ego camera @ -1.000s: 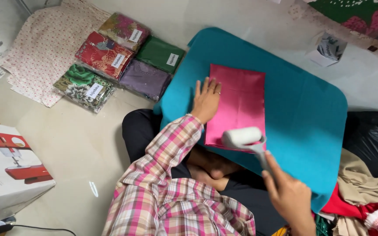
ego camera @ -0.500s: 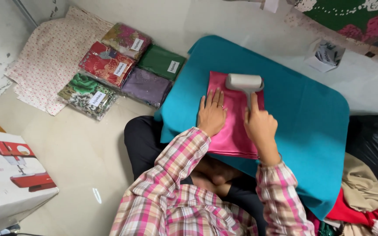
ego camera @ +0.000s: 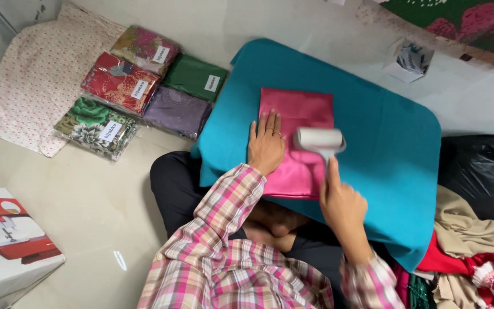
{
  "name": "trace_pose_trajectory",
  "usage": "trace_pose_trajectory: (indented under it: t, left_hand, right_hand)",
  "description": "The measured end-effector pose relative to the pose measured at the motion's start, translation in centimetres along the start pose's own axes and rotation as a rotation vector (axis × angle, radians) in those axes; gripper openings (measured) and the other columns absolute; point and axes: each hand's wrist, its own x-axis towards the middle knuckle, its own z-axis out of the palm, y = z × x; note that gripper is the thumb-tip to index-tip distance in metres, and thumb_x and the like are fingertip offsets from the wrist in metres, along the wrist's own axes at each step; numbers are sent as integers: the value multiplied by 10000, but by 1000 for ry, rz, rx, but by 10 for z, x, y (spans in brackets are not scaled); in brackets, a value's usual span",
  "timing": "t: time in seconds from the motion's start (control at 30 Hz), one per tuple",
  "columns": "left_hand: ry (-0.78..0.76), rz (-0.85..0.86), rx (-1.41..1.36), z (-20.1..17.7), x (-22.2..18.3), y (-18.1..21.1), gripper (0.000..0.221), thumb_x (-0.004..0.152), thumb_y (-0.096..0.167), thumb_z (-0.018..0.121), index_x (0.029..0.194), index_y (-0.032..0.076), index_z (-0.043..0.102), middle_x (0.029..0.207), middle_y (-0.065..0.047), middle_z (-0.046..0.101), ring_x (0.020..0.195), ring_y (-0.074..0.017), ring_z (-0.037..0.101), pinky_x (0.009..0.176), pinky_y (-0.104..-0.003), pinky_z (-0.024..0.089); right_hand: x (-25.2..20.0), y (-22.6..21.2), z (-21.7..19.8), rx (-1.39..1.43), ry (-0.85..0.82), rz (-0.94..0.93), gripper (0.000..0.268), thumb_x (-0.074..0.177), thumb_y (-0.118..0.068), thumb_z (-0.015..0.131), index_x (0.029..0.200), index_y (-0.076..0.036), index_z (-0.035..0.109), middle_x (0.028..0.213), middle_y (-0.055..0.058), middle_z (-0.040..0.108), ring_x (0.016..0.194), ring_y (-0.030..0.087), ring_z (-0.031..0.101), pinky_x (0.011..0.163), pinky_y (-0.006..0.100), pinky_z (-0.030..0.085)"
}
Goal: A person is seen lint-rolling a pink fabric, folding it, and then carefully placing it into a clear plastic bag for packaging.
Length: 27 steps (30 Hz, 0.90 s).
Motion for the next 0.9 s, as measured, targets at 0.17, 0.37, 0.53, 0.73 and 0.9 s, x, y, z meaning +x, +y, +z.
trace_pose_trajectory:
  t: [0.17, 0.37, 0.53, 0.73, 0.9]
  left_hand:
    - [-32, -6, -11, -2, 1, 0, 653, 980, 377, 460, 1559, 79, 415, 1654, -124, 357, 1531, -344, 303, 1223, -567, 178]
    - [-61, 0, -12, 0, 2, -3, 649, 982, 385, 469, 1551, 76, 425, 1640, -127, 378, 1522, -344, 311, 1215, -580, 174]
    - [-325, -2, 91, -48, 45, -2, 608, 976, 474, 506, 1468, 117, 535, 1548, -71, 499, 1423, -302, 424, 1186, -645, 195]
    - [-126, 203, 14, 37, 113, -19, 619, 874, 415, 740, 1385, 92, 605, 1457, -105, 557, 1346, -435, 476, 1135, -611, 342]
    - [-633, 51, -100, 58, 172, -1, 632, 933, 653, 622, 1249, 106, 607, 1215, -144, 651, 1152, -390, 566, 960, -583, 408]
  right_hand:
    - [113, -10, 29, 68, 122, -37, 556, 1041, -409, 488, 1576, -266, 441, 696, 172, 683, 643, 434, 737, 538, 528, 580]
    - [64, -3, 16, 81, 128, -44, 581, 1037, -408, 512, 1597, -276, 428, 672, 180, 670, 601, 433, 719, 512, 527, 565]
    - [-57, 22, -11, 17, -66, -5, 656, 1024, -452, 456, 1642, -292, 303, 713, 131, 704, 560, 443, 672, 466, 566, 472]
    - [-97, 56, -27, 221, -164, 181, 630, 985, -463, 479, 1603, -397, 380, 825, 102, 759, 677, 416, 703, 604, 530, 503]
    - [-99, 84, -21, 567, -21, 225, 577, 1009, -332, 523, 1579, -254, 483, 553, 61, 580, 411, 170, 427, 501, 353, 367]
